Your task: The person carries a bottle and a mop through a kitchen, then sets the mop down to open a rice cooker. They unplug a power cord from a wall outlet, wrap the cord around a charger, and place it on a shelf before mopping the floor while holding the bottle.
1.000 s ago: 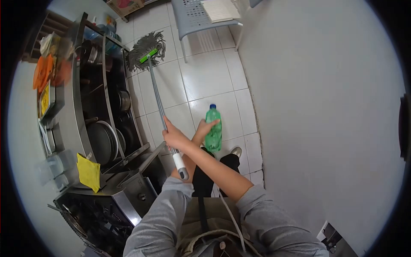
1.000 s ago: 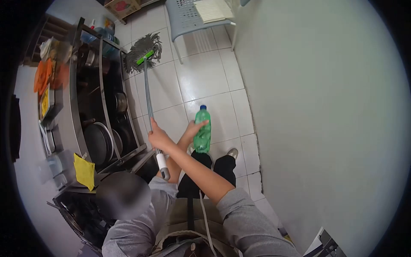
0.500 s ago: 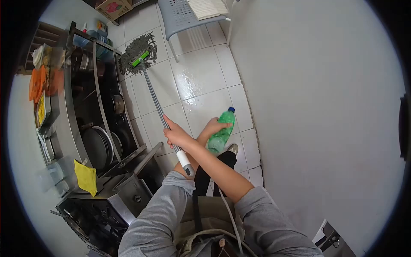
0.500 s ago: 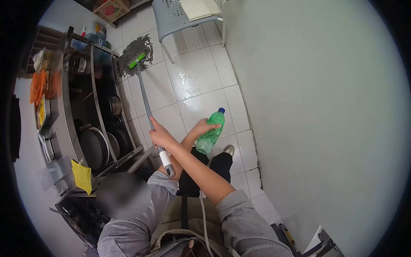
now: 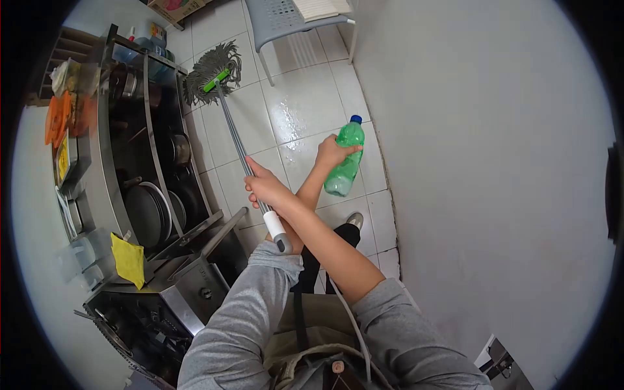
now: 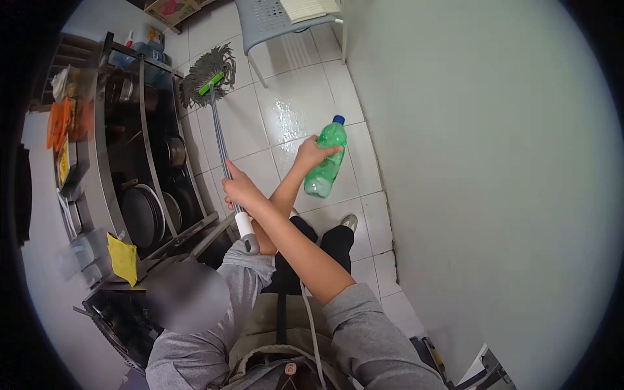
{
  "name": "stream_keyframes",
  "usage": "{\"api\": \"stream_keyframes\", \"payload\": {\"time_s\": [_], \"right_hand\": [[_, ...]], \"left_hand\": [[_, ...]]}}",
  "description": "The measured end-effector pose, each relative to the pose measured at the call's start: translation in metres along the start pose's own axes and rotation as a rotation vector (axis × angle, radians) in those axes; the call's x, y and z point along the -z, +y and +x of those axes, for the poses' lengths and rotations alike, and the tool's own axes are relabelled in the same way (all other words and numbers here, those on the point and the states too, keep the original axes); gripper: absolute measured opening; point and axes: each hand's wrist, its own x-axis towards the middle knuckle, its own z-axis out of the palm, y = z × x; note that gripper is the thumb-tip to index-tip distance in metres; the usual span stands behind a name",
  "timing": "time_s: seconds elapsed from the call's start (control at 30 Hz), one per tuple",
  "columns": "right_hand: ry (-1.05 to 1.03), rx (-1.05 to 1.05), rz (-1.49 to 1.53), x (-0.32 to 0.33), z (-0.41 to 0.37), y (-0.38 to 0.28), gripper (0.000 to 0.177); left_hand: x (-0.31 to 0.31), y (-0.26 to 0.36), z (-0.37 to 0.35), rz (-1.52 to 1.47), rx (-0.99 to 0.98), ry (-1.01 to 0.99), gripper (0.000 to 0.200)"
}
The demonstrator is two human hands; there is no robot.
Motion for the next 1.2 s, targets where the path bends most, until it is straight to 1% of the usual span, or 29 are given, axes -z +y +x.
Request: {"api": "stream_keyframes", "payload": {"time_s": [0.07,0.1,0.3,0.4,0.53,0.6,0.7,0.8,0.87,0.9,0.93,0.97,1.03,1.1,1.13,1.17,1.2], "right_hand": [[-0.006,0.005,0.007,0.001,-0.001,0.004,0.063],[-0.005,0.002,-0.011,0.004,-0.001,0.009,0.063],[-0.012,-0.027,-0.020,0.025,-0.011,0.032,0.062],[-0.012,-0.047,0.008,0.032,-0.015,0.040,0.062],[-0.008,-0.036,0.033,0.030,-0.019,0.040,0.061],[-0.012,-0.028,0.037,0.030,-0.020,0.039,0.061],[-0.014,-0.032,0.064,0.031,-0.020,0.042,0.061],[0.002,-0.041,0.079,0.039,-0.029,0.042,0.061],[0.024,-0.031,0.091,0.051,-0.037,0.044,0.060],[0.054,-0.002,0.073,0.058,-0.045,0.046,0.057],[0.070,0.007,0.075,0.067,-0.055,0.047,0.055],[0.085,0.013,0.078,0.075,-0.067,0.049,0.053],[0.209,0.009,-0.145,0.090,-0.096,0.052,0.051],[0.110,0.001,-0.095,0.117,-0.140,0.064,0.051],[0.155,-0.094,-0.158,0.122,-0.170,0.055,0.051],[0.172,-0.121,-0.223,0.133,-0.195,0.060,0.050],[0.185,-0.122,-0.227,0.137,-0.224,0.061,0.050]], "left_hand": [[-0.009,-0.015,-0.005,0.097,0.027,-0.048,0.082],[-0.015,-0.022,-0.014,0.107,0.021,-0.030,0.079],[-0.045,-0.082,-0.055,0.085,0.115,-0.120,0.077],[-0.055,-0.098,-0.063,0.067,0.104,-0.166,0.076],[-0.056,-0.084,-0.058,0.104,0.060,-0.151,0.075],[-0.050,-0.061,-0.053,0.110,-0.028,-0.093,0.073],[-0.043,-0.032,-0.056,0.126,-0.070,-0.094,0.073],[-0.048,-0.041,-0.058,0.111,-0.128,-0.090,0.073],[-0.051,-0.054,-0.064,0.101,-0.165,-0.072,0.074],[-0.052,-0.064,-0.070,0.120,-0.184,-0.085,0.075],[-0.053,-0.077,-0.076,0.139,-0.201,-0.099,0.075],[-0.059,-0.101,-0.077,0.176,-0.247,-0.057,0.076],[-0.058,-0.142,-0.085,0.149,-0.223,-0.081,0.074],[-0.048,-0.179,-0.092,0.119,-0.196,-0.101,0.073],[-0.040,-0.193,-0.095,0.207,-0.199,-0.101,0.070],[-0.029,-0.204,-0.100,0.296,-0.203,-0.101,0.067],[-0.019,-0.214,-0.106,0.293,-0.200,-0.098,0.067]]}}
